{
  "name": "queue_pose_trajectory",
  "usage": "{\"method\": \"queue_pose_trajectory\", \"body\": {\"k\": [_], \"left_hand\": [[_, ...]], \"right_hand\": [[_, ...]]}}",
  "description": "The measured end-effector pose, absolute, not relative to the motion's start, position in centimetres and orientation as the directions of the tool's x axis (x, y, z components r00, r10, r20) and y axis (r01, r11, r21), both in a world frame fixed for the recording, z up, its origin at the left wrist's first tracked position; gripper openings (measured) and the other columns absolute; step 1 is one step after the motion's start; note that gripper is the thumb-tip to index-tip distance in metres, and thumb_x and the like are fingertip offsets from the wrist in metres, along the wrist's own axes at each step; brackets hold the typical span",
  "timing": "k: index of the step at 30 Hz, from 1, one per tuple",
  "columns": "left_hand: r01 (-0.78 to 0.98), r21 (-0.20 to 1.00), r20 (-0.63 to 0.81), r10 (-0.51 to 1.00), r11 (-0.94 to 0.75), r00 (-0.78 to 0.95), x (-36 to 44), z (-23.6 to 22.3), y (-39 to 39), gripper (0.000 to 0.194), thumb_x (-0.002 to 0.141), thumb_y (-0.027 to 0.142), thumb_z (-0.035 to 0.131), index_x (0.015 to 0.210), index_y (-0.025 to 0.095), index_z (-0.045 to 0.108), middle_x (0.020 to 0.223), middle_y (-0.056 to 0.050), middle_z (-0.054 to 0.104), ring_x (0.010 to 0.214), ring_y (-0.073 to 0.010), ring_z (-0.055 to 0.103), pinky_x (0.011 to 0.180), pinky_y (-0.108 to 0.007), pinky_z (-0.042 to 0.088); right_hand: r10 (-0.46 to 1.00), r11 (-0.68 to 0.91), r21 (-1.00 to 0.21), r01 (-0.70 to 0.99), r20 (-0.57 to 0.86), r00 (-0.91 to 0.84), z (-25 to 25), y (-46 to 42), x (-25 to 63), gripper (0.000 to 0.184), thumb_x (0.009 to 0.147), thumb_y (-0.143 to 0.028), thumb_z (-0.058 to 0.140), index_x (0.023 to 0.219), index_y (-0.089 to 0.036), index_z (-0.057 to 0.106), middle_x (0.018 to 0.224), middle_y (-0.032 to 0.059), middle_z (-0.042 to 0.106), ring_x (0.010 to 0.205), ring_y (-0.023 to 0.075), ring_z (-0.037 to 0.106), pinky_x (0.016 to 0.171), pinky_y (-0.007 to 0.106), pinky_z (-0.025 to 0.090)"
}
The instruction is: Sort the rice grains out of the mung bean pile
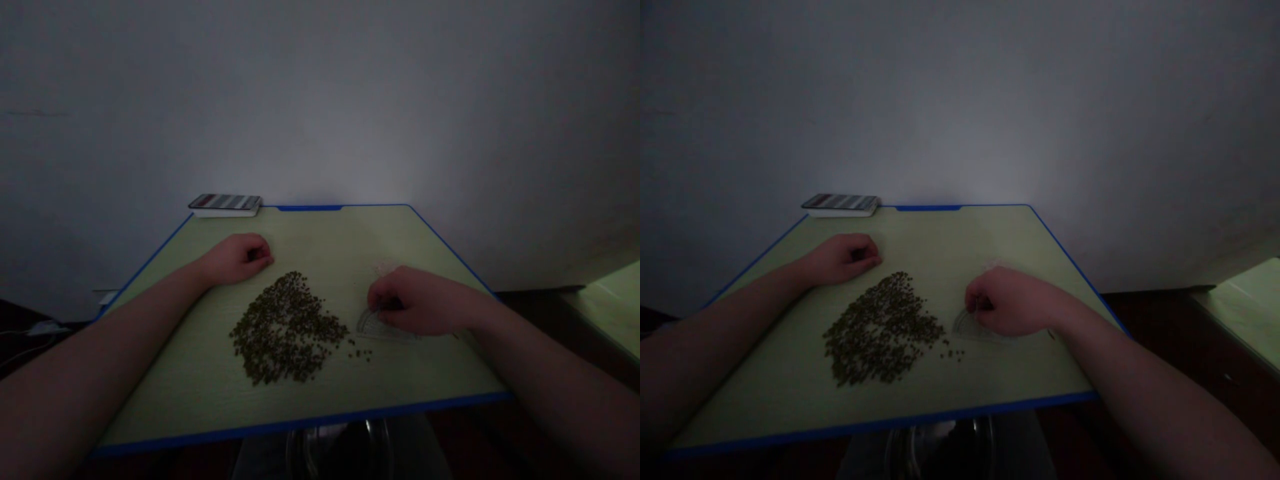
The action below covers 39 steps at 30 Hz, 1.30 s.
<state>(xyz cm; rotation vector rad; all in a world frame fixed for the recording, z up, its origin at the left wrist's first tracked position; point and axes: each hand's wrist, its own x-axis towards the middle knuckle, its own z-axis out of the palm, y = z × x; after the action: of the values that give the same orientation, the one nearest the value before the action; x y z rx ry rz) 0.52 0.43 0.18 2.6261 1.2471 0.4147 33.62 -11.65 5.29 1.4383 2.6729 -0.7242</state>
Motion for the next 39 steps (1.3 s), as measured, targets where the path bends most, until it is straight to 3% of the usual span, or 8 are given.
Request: {"method": "queue_pose_trajectory", "body": {"k": [17, 28, 39], "left_hand": [[0.728, 0.283, 0.164, 0.78, -0.624, 0.604, 0.6, 0.3, 0.4, 0.03, 0.08, 0.044, 0.05, 0.076, 0.016, 0.059, 0.064, -0.001, 0.055, 0.059, -0.0114, 0.047, 0.057, -0.024, 0.035], [0.717, 0.295, 0.176, 0.773, -0.632, 0.61, 0.6, 0.2, 0.5, 0.028, 0.08, 0.042, 0.05, 0.077, 0.016, 0.06, 0.065, 0.0, 0.055, 0.059, -0.0108, 0.047, 0.057, -0.023, 0.035], [0.721, 0.299, 0.173, 0.779, -0.624, 0.602, 0.6, 0.3, 0.4, 0.028, 0.079, 0.043, 0.051, 0.076, 0.016, 0.06, 0.063, 0.0, 0.055, 0.057, -0.0105, 0.046, 0.055, -0.023, 0.035]], "right_hand": [[0.683, 0.49, -0.453, 0.745, -0.332, -0.651, 6.0, -12.2, 33.5, 0.018, 0.069, -0.013, 0.054, 0.081, -0.016, 0.068, 0.067, -0.0001, 0.064, 0.058, 0.0115, 0.055, 0.052, 0.021, 0.036], [0.772, 0.447, -0.404, 0.798, -0.277, -0.572, 5.7, -12.0, 33.3, 0.017, 0.069, -0.015, 0.053, 0.08, -0.017, 0.066, 0.063, -0.001, 0.059, 0.054, 0.0107, 0.048, 0.049, 0.022, 0.031], [0.769, 0.481, -0.43, 0.764, -0.211, -0.603, 4.6, -12.0, 32.3, 0.027, 0.072, -0.015, 0.051, 0.092, -0.017, 0.07, 0.066, 0.0001, 0.064, 0.055, 0.0105, 0.051, 0.051, 0.022, 0.033]]}}
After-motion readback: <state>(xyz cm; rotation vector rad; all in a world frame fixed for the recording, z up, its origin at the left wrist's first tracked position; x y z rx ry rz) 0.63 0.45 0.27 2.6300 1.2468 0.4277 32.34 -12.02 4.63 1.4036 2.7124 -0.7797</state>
